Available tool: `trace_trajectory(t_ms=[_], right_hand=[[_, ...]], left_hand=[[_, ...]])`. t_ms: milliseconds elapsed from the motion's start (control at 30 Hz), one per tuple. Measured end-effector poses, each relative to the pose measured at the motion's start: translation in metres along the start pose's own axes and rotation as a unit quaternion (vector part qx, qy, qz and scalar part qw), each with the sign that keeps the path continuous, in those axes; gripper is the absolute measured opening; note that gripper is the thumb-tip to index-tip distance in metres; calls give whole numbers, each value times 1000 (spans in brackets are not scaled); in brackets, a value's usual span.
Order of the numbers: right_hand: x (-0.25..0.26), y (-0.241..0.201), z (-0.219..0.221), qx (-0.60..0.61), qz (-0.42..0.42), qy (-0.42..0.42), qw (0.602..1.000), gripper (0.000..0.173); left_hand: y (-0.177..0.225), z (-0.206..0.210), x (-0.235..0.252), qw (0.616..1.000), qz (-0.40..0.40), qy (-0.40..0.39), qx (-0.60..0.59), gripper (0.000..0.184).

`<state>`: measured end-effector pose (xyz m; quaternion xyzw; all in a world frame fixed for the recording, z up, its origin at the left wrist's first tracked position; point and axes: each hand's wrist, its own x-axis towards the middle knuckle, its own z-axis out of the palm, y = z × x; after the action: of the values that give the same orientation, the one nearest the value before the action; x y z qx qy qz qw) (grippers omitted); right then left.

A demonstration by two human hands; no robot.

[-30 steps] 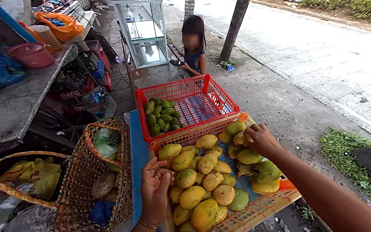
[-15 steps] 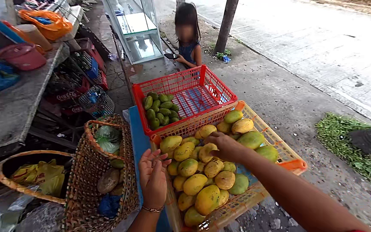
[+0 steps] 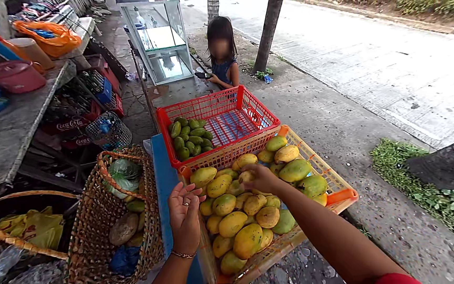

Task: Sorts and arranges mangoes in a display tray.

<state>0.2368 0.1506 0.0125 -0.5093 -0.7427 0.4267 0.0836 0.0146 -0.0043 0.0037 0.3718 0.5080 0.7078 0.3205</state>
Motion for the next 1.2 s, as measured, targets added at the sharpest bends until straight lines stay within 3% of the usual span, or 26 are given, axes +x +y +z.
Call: trace_trajectory(t_ms=[100, 200, 333, 500, 667, 767, 867, 1000, 1200], right_hand=[[-4, 0, -18, 62, 23, 63, 996, 69], [-4, -2, -25, 45, 39, 79, 995, 75], [-6, -9, 6, -28, 7, 30, 999, 73], [-8, -12, 30, -107, 46, -39, 992, 76], [16, -6, -18, -98, -6, 74, 992, 56], [39, -6, -24, -118, 49, 111, 986, 63], [58, 2, -18, -21, 167, 82, 982, 76], [68, 16, -7, 81, 225, 61, 969, 92], [68, 19, -3, 181, 243, 104, 947, 81]], left_hand=[[-1, -1, 0, 1000, 9, -8, 0, 55], [-3, -1, 0, 1000, 17, -11, 3, 56], [-2, -1, -1, 999, 31, -21, 14, 56], [-4, -3, -1, 999, 45, -20, 21, 57], [-5, -1, -1, 998, 51, -19, 33, 57], [-5, 0, 0, 998, 57, -13, 39, 58], [-3, 2, 0, 998, 55, -12, 40, 58], [7, 4, -3, 999, 28, -9, 46, 60], [3, 1, -4, 998, 34, -35, 36, 59]])
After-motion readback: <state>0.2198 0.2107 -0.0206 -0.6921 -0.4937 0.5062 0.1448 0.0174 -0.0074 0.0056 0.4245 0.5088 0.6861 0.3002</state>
